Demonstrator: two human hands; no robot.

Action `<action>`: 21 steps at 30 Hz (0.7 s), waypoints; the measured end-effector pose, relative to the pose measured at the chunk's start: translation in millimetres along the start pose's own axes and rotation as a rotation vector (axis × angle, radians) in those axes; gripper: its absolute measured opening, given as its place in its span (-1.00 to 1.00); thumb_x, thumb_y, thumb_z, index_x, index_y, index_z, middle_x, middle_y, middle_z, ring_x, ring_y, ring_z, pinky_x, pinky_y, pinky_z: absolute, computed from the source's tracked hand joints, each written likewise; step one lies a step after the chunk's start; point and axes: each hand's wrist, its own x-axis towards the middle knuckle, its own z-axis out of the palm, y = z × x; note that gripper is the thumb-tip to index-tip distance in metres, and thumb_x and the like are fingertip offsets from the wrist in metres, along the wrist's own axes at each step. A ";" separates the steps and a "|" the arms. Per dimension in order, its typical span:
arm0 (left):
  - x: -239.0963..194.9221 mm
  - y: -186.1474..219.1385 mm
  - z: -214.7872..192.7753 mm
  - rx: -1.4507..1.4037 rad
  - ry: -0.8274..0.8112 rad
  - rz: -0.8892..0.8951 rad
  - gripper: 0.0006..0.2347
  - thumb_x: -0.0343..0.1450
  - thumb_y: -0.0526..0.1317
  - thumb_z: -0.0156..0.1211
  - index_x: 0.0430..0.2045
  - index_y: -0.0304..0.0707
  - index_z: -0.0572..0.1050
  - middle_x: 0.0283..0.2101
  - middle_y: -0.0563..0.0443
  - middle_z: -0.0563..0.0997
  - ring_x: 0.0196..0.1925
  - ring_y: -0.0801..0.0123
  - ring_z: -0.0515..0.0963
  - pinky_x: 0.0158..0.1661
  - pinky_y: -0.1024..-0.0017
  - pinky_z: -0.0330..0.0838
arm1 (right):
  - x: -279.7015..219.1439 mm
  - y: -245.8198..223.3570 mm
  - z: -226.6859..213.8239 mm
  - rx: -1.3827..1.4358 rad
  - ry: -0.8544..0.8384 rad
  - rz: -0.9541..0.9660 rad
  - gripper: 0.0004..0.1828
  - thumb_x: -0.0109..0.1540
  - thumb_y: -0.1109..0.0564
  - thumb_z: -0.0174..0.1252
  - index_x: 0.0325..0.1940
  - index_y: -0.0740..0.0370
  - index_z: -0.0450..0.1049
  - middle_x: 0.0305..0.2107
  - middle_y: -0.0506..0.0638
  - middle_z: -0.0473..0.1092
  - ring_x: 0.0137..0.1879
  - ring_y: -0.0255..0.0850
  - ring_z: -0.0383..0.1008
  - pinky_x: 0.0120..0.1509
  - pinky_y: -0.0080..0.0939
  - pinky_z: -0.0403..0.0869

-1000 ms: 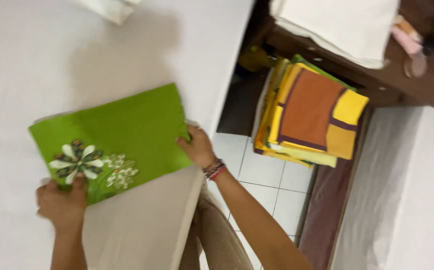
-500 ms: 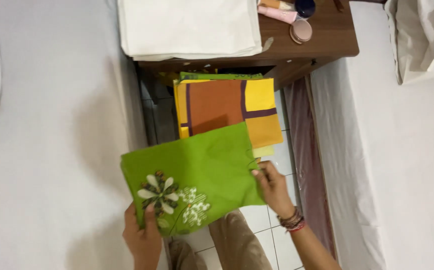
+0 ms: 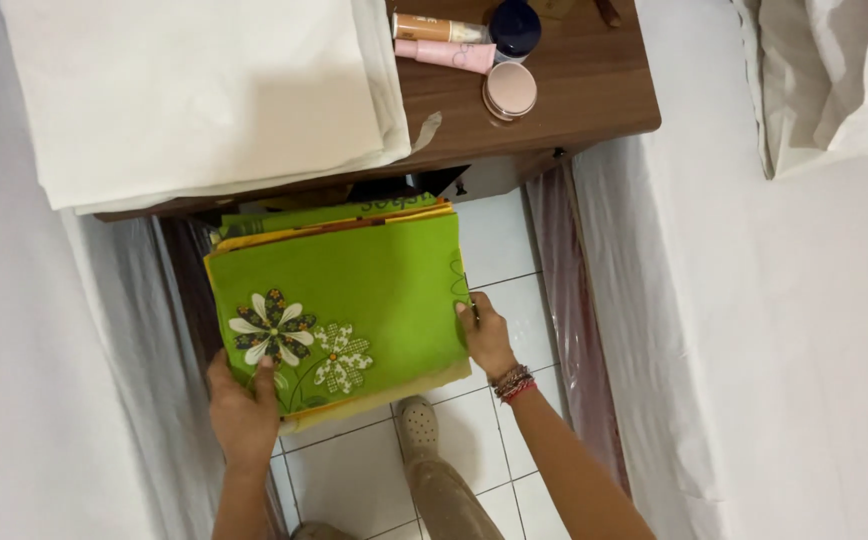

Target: Folding various pieces of clothing and stacking them on a nightstand.

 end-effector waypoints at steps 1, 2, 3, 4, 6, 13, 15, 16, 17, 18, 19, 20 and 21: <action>-1.4 9.0 -3.2 0.078 -0.009 -0.096 -0.58 0.50 -0.23 0.24 0.20 -0.45 0.28 -0.19 -0.41 0.62 -0.19 -0.16 0.64 -0.18 0.08 0.49 | -1.8 3.2 5.9 -0.043 0.033 -0.089 -0.77 0.39 0.06 0.07 0.00 0.29 0.39 -0.61 0.02 0.43 -0.55 -0.32 0.42 -0.45 -0.27 0.39; -6.8 1.0 0.7 0.087 -0.017 -0.108 -0.58 0.50 -0.23 0.24 0.20 -0.45 0.28 -0.19 -0.41 0.62 -0.19 -0.16 0.64 -0.18 0.08 0.49 | -8.6 -3.4 3.0 -0.044 0.021 -0.076 -0.77 0.39 0.06 0.07 0.00 0.29 0.39 -0.61 0.02 0.43 -0.55 -0.32 0.42 -0.45 -0.27 0.39; -12.7 -7.1 3.0 0.014 0.038 -0.059 -0.61 0.53 -0.23 0.19 0.20 -0.45 0.29 -0.16 -0.38 0.62 -0.19 -0.10 0.66 -0.17 0.13 0.51 | -16.2 -11.3 0.4 -0.026 0.045 -0.039 -0.79 0.40 0.07 0.06 -0.05 0.28 0.38 -0.65 0.05 0.38 -0.59 -0.27 0.36 -0.48 -0.23 0.35; -9.4 -13.1 9.3 -0.070 0.107 0.004 -0.64 0.57 -0.23 0.13 0.21 -0.45 0.30 -0.13 -0.36 0.62 -0.19 -0.05 0.68 -0.16 0.17 0.54 | -11.7 -21.9 -2.0 -0.006 0.079 -0.022 -0.80 0.40 0.07 0.04 -0.10 0.28 0.38 -0.70 0.08 0.34 -0.64 -0.23 0.30 -0.51 -0.19 0.31; -8.1 -14.3 15.2 -0.079 0.134 0.046 -0.65 0.58 -0.25 0.14 0.22 -0.44 0.30 -0.05 -0.37 0.60 -0.09 -0.06 0.67 -0.09 0.18 0.54 | -17.9 -14.8 -2.5 0.000 0.096 -0.063 -0.81 0.41 0.07 0.03 -0.13 0.27 0.37 -0.71 0.06 0.32 -0.64 -0.22 0.29 -0.52 -0.18 0.30; 0.3 30.4 22.6 0.426 0.226 0.321 -0.48 0.51 -0.17 0.18 0.31 -0.55 0.25 0.40 -0.49 0.24 0.46 -0.25 0.20 0.33 -0.13 0.11 | -17.3 -22.5 -4.7 -0.209 0.011 0.143 -0.80 0.39 0.01 0.05 -0.05 0.19 0.40 -0.58 0.06 0.44 -0.50 -0.17 0.42 -0.34 -0.07 0.40; 5.7 32.4 42.4 0.390 0.121 0.344 -0.49 0.51 -0.11 0.13 0.32 -0.45 0.25 0.46 -0.41 0.18 0.53 -0.19 0.11 0.38 -0.18 0.01 | -11.2 -45.1 4.5 -0.403 0.094 -0.182 -0.66 0.36 -0.06 0.06 0.13 0.15 0.36 -0.18 0.09 0.36 -0.09 -0.07 0.33 0.02 0.10 0.31; 7.7 33.5 53.1 0.347 0.020 0.367 -0.49 0.52 -0.05 0.08 0.33 -0.36 0.25 0.53 -0.34 0.12 0.60 -0.14 0.01 0.43 -0.24 -0.08 | -7.7 -56.1 8.1 -0.594 0.179 -0.517 -0.49 0.34 -0.13 0.06 0.31 0.12 0.32 0.23 0.11 0.29 0.33 0.02 0.23 0.37 0.26 0.21; 15.0 37.4 58.6 0.348 0.019 0.361 -0.49 0.52 -0.05 0.08 0.33 -0.36 0.25 0.53 -0.34 0.12 0.60 -0.14 0.01 0.43 -0.24 -0.08 | -4.6 -63.7 21.3 -0.595 0.173 -0.517 -0.49 0.34 -0.13 0.06 0.31 0.12 0.32 0.23 0.11 0.29 0.33 0.02 0.23 0.37 0.26 0.21; 24.3 42.2 66.5 0.453 -0.068 0.399 -0.46 0.48 0.03 0.07 0.36 -0.18 0.24 0.54 -0.27 0.05 0.59 -0.14 -0.09 0.39 -0.34 -0.18 | 1.7 -71.1 33.5 -0.662 0.069 -0.628 -0.38 0.32 -0.29 0.02 0.40 -0.06 0.25 0.36 0.07 0.11 0.46 0.07 0.06 0.45 0.41 0.05; 33.6 47.1 74.3 0.558 -0.156 0.434 -0.42 0.45 0.11 0.06 0.38 -0.01 0.24 0.56 -0.20 -0.02 0.59 -0.14 -0.18 0.35 -0.45 -0.29 | 7.8 -78.3 45.8 -0.728 -0.037 -0.736 -0.27 0.29 -0.45 -0.02 0.49 -0.23 0.18 0.50 0.03 -0.06 0.58 0.11 -0.11 0.53 0.56 -0.11; 40.7 43.1 74.4 0.560 -0.158 0.430 -0.42 0.45 0.11 0.06 0.38 -0.01 0.24 0.56 -0.20 -0.02 0.59 -0.14 -0.18 0.35 -0.45 -0.29 | 18.2 -77.9 48.0 -0.726 -0.042 -0.736 -0.27 0.29 -0.45 -0.02 0.49 -0.23 0.18 0.50 0.03 -0.06 0.58 0.11 -0.11 0.53 0.56 -0.11; 47.8 39.0 74.5 0.590 -0.176 0.357 -0.41 0.44 0.16 0.01 0.40 0.08 0.21 0.56 -0.15 -0.06 0.58 -0.17 -0.26 0.30 -0.52 -0.37 | 28.7 -77.3 50.4 -0.782 -0.053 -0.709 -0.25 0.28 -0.48 -0.07 0.51 -0.30 0.12 0.52 -0.01 -0.14 0.59 0.15 -0.19 0.48 0.62 -0.17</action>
